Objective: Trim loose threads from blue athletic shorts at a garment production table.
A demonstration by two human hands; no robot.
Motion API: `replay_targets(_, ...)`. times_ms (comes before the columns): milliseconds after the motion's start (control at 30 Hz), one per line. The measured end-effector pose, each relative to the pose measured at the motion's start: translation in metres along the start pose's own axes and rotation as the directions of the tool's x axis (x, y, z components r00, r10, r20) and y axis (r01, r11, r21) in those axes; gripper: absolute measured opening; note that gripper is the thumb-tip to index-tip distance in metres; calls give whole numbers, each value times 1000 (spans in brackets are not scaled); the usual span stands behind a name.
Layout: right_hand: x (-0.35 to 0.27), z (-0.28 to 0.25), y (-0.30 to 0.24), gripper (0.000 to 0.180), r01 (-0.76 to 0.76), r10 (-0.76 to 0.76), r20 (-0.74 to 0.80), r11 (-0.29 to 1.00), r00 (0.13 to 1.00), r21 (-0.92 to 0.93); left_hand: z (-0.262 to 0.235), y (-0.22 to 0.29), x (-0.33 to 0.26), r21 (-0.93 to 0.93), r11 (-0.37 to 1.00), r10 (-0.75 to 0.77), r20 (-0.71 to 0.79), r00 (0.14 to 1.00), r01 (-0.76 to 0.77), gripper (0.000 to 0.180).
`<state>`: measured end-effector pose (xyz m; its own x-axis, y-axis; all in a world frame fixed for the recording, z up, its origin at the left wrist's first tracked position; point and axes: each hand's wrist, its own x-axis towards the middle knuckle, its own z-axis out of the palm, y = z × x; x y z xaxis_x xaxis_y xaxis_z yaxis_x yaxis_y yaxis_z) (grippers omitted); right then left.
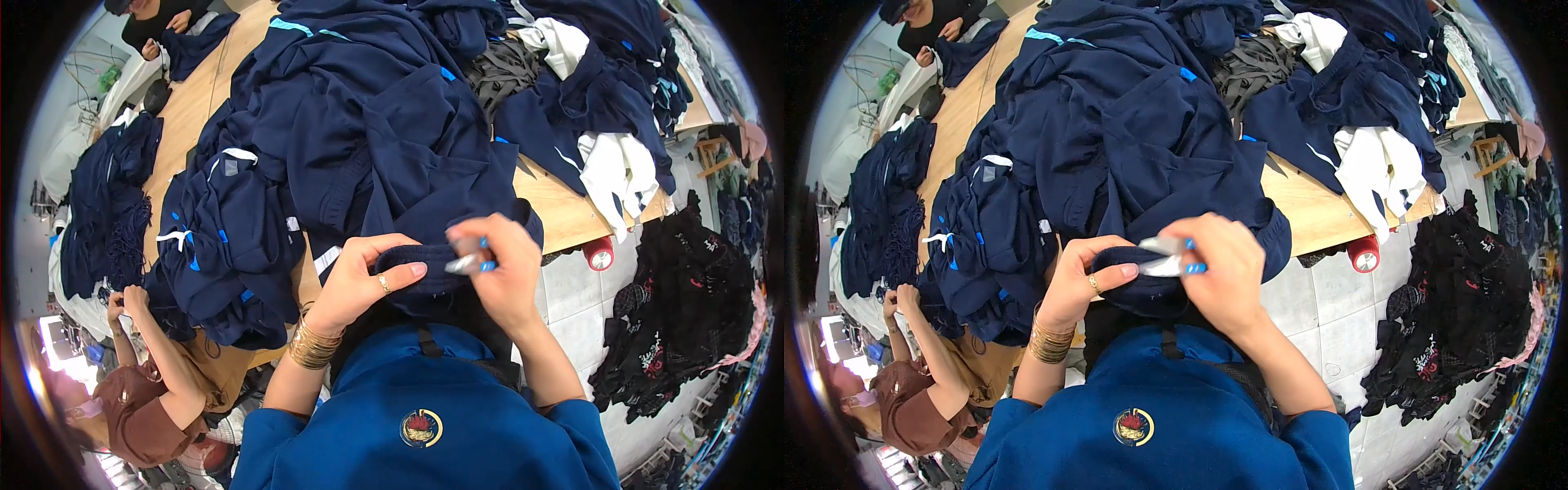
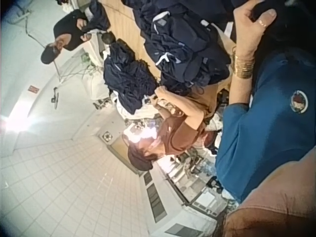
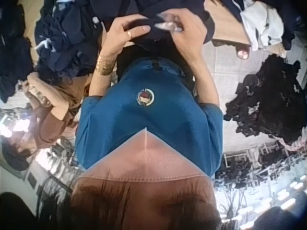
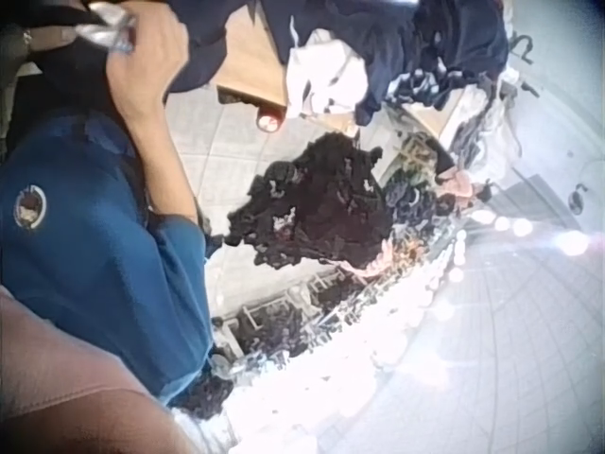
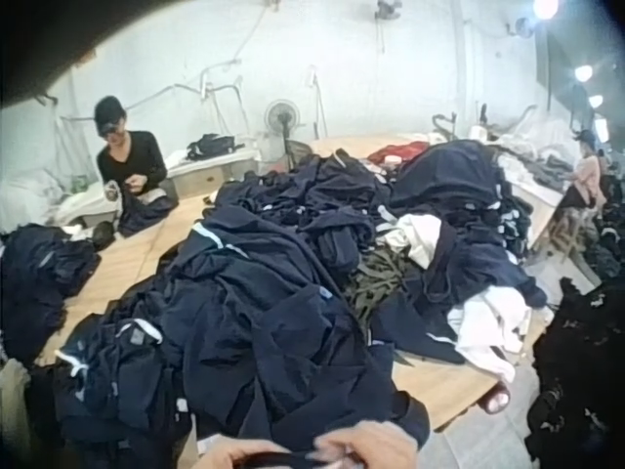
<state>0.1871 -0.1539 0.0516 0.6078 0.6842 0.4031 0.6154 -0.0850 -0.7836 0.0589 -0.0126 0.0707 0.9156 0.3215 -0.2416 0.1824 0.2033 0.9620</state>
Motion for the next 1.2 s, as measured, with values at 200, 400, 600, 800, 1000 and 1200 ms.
replay_targets(200, -2, -12, -3, 25, -110, 111, 2, 985, 994, 134, 0, -5, -5, -30, 1000, -7, -13, 1000, 7, 15)
replay_targets(400, -8, -1, -6, 30, 137, -138, 52, 990, 989, 29, 5, -3, 1, -31, 999, -20, 21, 1000, 20, 13)
replay_targets(600, -3, -9, 3, 13, -216, 232, -28, 938, 972, 271, 9, -1, 0, -97, 993, -59, 43, 997, 63, 12)
replay_targets(800, 2, -38, -3, 36, -89, 97, 111, 993, 989, -73, 8, -4, 1, -85, 996, -29, 20, 999, 31, 13)
replay_targets(1000, -7, -44, -6, 28, 117, -48, 254, 957, 966, -265, 13, -1, 1, -81, 996, -41, -11, 999, 40, 13)
replay_targets(1200, -6, -40, -6, 25, 165, -89, 260, 944, 962, -287, 14, 0, 2, -92, 995, -45, 6, 999, 46, 12)
